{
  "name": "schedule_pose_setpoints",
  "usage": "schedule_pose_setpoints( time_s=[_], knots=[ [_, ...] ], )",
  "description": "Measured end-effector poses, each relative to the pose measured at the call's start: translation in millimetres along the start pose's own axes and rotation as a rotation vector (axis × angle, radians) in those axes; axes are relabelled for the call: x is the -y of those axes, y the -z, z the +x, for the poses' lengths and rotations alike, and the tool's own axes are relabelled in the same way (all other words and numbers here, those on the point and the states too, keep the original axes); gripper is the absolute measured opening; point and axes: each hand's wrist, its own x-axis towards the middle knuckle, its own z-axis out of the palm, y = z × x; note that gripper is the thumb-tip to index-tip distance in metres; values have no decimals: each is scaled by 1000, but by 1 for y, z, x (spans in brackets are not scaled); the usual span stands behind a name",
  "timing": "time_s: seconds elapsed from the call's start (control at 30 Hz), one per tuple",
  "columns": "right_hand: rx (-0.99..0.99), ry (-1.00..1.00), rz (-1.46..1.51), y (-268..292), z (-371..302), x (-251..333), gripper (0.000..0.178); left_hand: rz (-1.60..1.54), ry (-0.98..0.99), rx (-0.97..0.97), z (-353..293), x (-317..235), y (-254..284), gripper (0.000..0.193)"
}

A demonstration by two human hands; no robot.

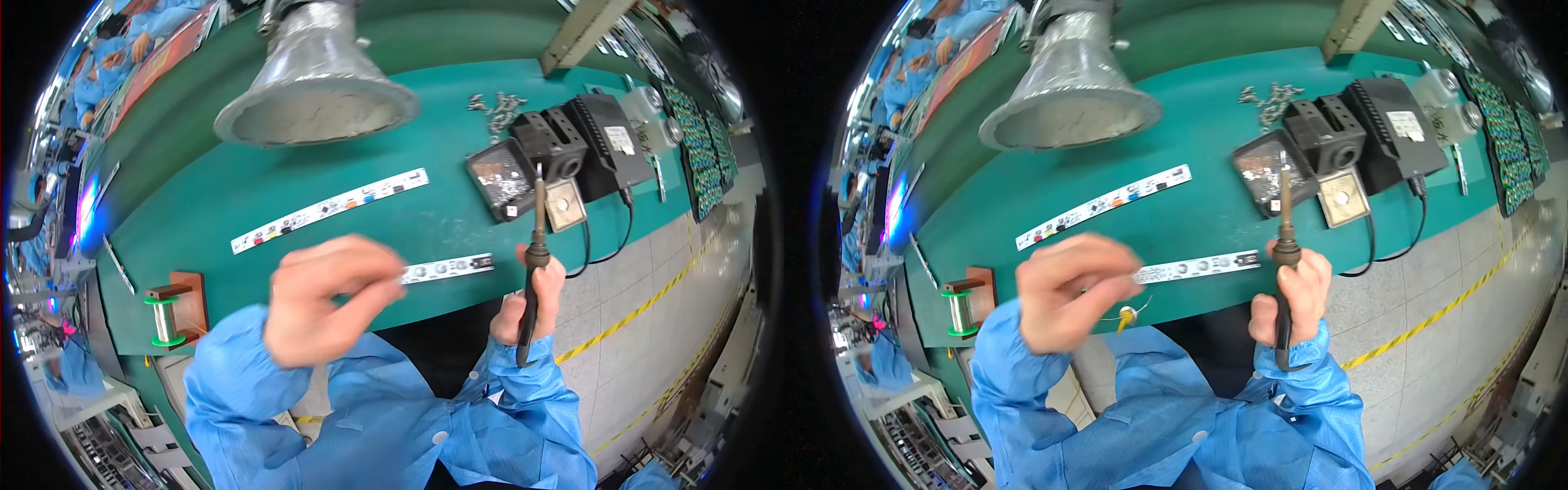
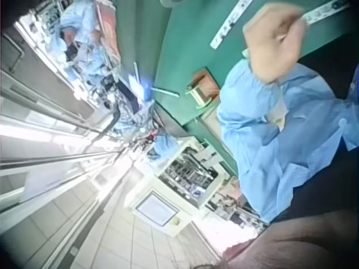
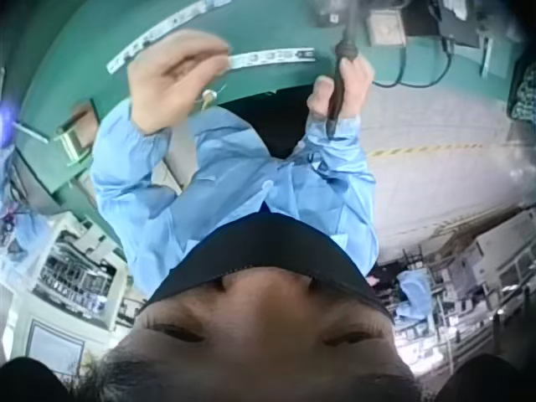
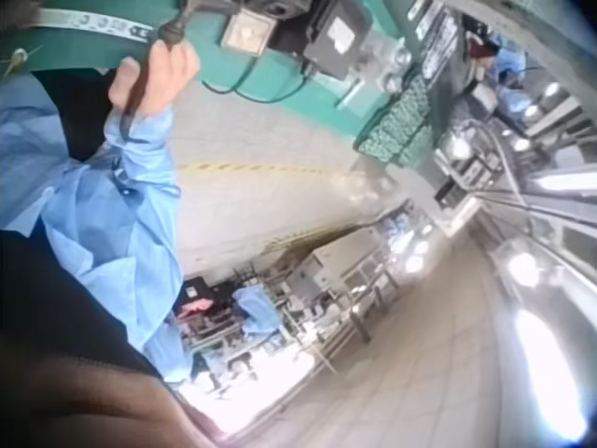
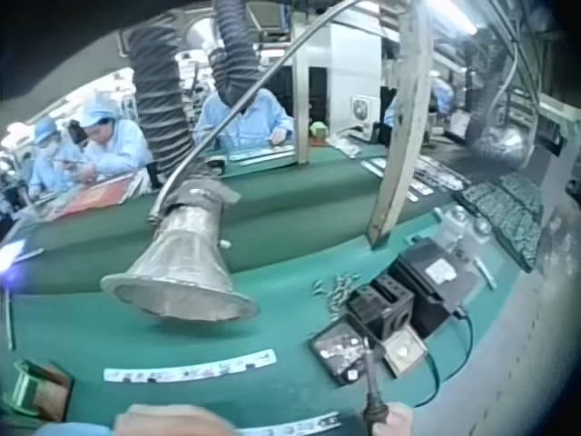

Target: Soldering components onto flexible LED circuit board strips at a manual assembly station.

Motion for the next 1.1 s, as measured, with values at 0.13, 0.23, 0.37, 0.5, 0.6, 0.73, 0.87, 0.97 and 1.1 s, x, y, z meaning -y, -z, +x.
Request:
schedule_pose_setpoints(
  time_s=[0.13, 0.23, 0.37, 0.5, 0.6, 0.73, 0.87, 0.97, 1.1],
  knots=[
    [-88, -57, -11, 34, 1, -26, 43, 698, -441, -134, 106, 19, -78, 12],
    [-136, -105, -53, 47, -6, -29, 44, 767, -378, -178, 182, 51, -107, 9],
    [-149, -105, -24, 52, -13, -36, 44, 799, -311, -181, 218, 97, -109, 8],
    [-161, -152, 19, 53, -17, -47, 45, 762, -336, -210, 227, 102, -108, 10],
    [-164, -157, 41, 49, -13, -53, 46, 710, -243, -309, 238, 101, -106, 14],
    [-191, -176, 113, 40, -11, -56, 47, 629, -141, -185, 267, 119, -107, 21],
    [-173, -174, 140, 38, -16, -61, 50, 614, -67, -16, 281, 115, -113, 25],
    [-182, -177, 142, 36, -16, -63, 50, 691, -114, 62, 282, 114, -113, 25],
    [-180, -166, 164, 32, -14, -61, 53, 679, -148, 16, 282, 123, -101, 21]
  ],
)
